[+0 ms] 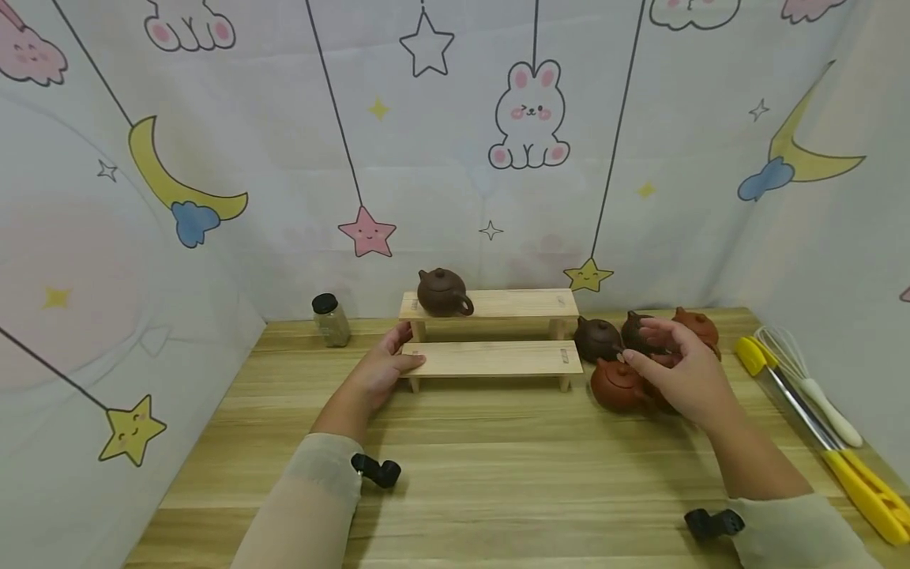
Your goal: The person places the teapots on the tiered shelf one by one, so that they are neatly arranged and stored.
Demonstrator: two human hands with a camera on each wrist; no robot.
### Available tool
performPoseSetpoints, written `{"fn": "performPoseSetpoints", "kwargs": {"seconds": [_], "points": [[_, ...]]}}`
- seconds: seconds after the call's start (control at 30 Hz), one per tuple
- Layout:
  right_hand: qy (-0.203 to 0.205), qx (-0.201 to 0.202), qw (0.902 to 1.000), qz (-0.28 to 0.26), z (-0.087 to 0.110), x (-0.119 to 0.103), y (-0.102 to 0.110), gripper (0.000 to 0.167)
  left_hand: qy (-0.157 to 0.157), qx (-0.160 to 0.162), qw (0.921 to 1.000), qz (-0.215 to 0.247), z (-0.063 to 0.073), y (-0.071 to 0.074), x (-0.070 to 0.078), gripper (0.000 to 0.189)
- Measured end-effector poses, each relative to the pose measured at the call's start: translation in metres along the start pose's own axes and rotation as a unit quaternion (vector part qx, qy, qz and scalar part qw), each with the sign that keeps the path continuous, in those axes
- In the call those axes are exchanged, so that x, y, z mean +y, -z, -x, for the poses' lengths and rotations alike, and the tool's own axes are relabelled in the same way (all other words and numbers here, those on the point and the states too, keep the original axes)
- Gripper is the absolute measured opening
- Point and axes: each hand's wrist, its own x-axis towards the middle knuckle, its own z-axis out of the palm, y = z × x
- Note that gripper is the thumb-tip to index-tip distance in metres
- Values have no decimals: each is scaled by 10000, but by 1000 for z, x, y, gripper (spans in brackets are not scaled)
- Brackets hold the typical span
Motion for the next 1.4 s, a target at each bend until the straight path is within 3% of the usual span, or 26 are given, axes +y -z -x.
{"fn": "performPoseSetpoints", "kwargs": {"seconds": [0.23, 0.53, 0.83, 1.0, 1.4], "points": [[-252, 16, 9995, 162, 1, 27, 21, 78, 4, -27, 10000, 67, 0, 0, 0, 87], [-261, -392, 9984, 313, -1, 47, 22, 80, 34, -13, 10000, -14, -1, 0, 3, 88], [-482, -887, 9921, 738, -6, 60, 23, 87, -11, 13, 10000, -1, 0, 1, 5, 87], [-693, -1269, 9869, 712, -4, 68, 26, 90, 25, 9, 10000, -10, 2, 1, 5, 87], [-741, -1529, 9803, 1006, 0, 68, 33, 93, 51, -33, 10000, -4, 2, 1, 1, 88]]}}
